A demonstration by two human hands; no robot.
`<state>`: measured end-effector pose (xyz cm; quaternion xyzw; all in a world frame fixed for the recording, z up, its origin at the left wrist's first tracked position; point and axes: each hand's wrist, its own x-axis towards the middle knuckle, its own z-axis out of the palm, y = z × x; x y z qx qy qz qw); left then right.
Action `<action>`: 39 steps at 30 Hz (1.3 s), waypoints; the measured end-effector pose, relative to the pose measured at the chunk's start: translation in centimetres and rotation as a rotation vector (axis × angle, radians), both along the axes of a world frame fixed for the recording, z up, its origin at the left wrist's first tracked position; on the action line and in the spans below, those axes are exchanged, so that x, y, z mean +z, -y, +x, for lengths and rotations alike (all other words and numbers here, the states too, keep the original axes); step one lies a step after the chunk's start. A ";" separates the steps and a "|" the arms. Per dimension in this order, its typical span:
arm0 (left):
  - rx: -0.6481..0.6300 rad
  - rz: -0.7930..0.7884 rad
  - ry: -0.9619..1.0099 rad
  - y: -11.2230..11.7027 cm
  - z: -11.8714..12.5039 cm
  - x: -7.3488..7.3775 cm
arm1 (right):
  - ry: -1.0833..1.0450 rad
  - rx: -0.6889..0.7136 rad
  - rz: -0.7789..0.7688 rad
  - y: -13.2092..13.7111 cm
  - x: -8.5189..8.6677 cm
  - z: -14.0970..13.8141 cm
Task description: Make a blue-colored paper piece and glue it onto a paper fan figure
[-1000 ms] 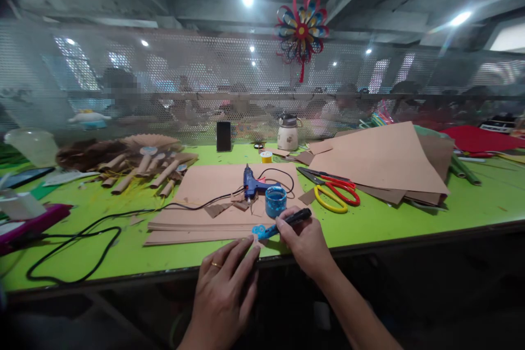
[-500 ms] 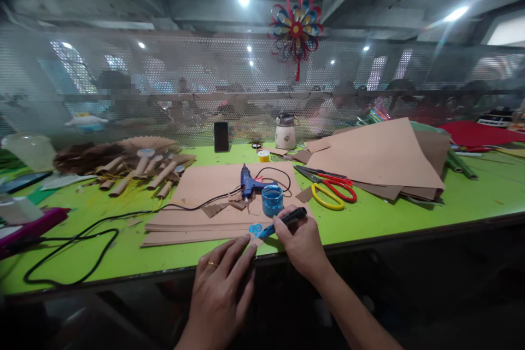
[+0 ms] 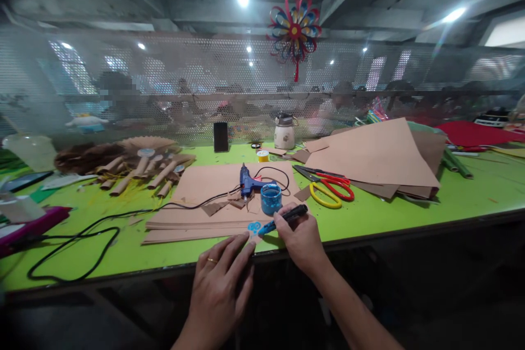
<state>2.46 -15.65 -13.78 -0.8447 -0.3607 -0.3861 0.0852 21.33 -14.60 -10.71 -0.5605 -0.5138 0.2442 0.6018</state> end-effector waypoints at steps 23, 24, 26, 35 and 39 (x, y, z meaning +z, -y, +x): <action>0.005 0.004 0.008 0.1 0.0 0.0 | -0.085 0.028 -0.016 -0.1 0.3 0.1; 0.004 0.008 0.011 0.2 0.1 0.0 | -0.069 0.024 -0.013 -0.1 0.3 0.0; 0.004 0.012 0.010 0.2 0.1 0.0 | -0.036 0.022 -0.014 0.0 0.4 0.0; 0.008 0.017 0.011 0.0 0.0 -0.1 | -0.048 0.073 -0.050 -0.1 -0.1 0.3; 0.002 0.009 0.018 0.0 0.0 0.0 | -0.084 0.044 -0.040 0.0 0.0 0.1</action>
